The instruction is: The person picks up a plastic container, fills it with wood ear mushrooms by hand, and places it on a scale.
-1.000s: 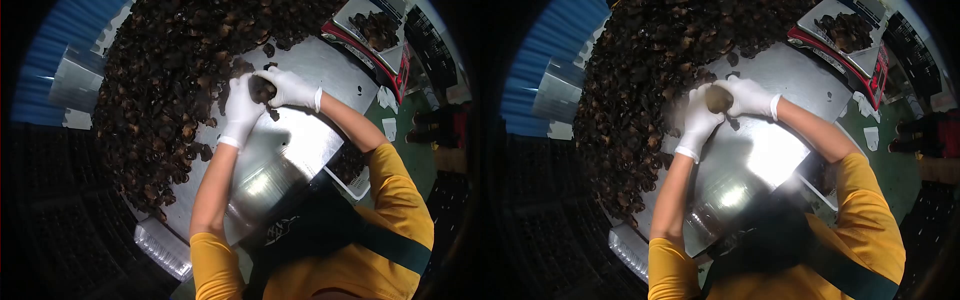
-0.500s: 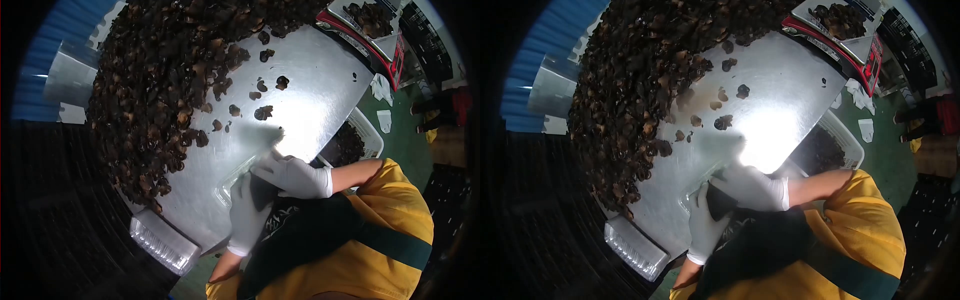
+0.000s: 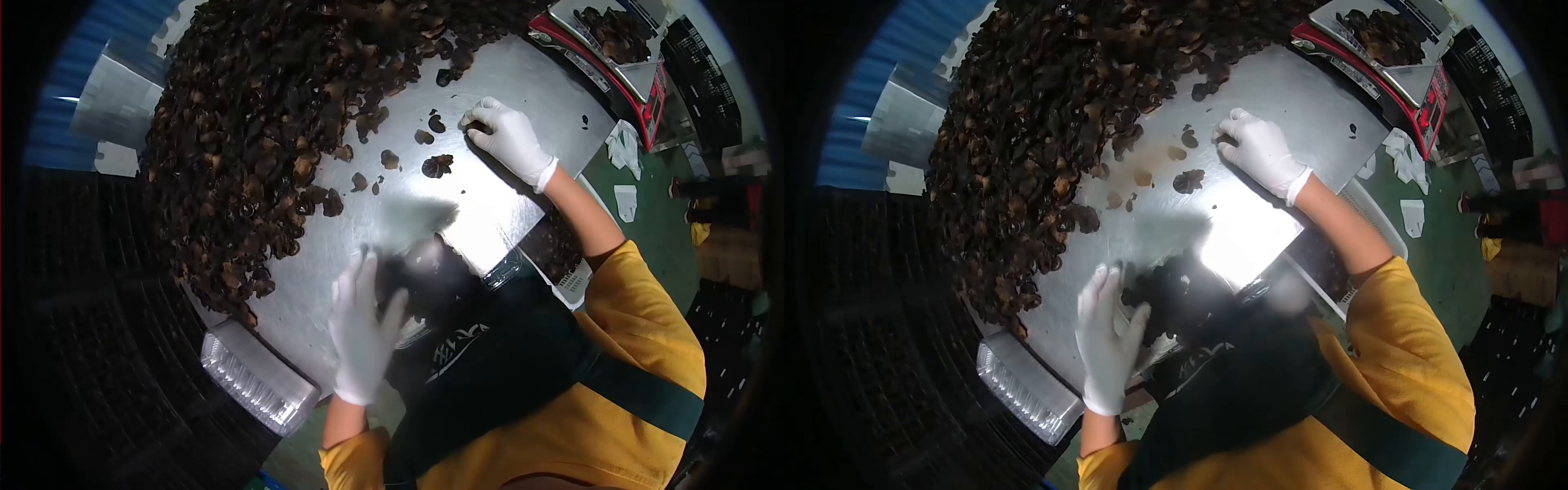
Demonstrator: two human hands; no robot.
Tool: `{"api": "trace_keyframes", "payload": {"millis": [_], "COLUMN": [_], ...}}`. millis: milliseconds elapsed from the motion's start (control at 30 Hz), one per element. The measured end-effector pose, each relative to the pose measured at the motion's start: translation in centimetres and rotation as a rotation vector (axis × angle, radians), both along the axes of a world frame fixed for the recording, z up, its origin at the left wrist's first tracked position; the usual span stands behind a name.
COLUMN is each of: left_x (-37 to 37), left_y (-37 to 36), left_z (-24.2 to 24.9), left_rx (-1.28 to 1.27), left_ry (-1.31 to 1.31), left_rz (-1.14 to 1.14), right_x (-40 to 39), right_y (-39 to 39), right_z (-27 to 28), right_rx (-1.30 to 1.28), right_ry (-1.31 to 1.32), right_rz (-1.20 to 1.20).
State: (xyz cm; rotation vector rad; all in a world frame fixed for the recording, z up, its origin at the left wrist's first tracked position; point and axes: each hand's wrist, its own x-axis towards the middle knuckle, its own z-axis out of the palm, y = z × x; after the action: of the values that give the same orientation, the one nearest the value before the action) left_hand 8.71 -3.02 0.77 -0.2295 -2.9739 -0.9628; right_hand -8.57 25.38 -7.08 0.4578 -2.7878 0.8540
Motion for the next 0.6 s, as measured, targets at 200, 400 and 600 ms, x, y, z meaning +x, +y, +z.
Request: {"api": "trace_keyframes", "payload": {"millis": [200, 400, 600], "left_x": [-12.7, -18.6, -8.0], "left_y": [1.8, 2.9, 1.7], "left_z": [-5.6, -8.9, -2.9], "left_rx": [-0.037, -0.313, 0.218], "left_ry": [0.319, 0.299, 0.230], "left_rz": [-0.187, -0.284, -0.186], "right_x": [3.0, 2.2, 7.8], "right_y": [-3.8, -4.5, -4.5], "right_z": [2.3, -1.8, 4.2], "right_rx": [0.007, 0.023, -0.241], "right_ry": [-0.093, 0.081, -0.211], "right_rz": [0.189, 0.264, 0.500]}}
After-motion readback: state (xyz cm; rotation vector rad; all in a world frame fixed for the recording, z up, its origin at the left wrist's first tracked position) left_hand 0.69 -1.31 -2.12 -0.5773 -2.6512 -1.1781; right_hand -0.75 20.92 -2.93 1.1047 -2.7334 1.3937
